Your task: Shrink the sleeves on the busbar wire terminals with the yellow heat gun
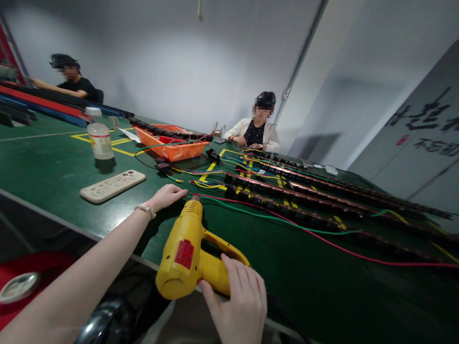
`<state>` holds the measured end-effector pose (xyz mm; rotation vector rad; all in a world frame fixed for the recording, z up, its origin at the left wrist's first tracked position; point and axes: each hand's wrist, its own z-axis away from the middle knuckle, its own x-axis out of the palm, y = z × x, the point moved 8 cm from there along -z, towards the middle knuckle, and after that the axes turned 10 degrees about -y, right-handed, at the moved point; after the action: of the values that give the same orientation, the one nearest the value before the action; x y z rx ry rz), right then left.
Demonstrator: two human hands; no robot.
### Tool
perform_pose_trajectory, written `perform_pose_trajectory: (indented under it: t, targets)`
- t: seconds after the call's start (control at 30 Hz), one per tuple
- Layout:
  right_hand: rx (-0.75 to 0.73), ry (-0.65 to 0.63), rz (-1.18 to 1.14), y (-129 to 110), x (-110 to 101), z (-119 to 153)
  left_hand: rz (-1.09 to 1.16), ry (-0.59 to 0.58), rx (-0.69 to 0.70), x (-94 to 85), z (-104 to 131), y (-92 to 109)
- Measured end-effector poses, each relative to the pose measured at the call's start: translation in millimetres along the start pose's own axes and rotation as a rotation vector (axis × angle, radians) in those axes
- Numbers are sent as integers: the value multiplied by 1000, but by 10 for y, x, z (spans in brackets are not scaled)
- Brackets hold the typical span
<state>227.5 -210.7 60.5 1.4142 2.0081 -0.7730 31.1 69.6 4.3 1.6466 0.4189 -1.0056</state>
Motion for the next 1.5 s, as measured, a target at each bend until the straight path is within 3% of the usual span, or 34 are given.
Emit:
perform_pose_trajectory:
  t: [0.43, 0.67, 0.93, 1.13, 1.5]
  targets:
    - [12, 57, 264, 585, -338, 181, 14, -26, -24, 12, 12, -4]
    - [34, 56, 343, 739, -482, 270, 33, -19, 4, -6, 32, 50]
    - [108, 112, 353, 731, -489, 265, 50, 5, -2, -26, 42, 72]
    - [72, 187, 369, 625, -473, 259, 40, 9, -8, -27, 33, 62]
    - [151, 98, 155, 296, -174, 74, 8, -7, -27, -21, 39, 51]
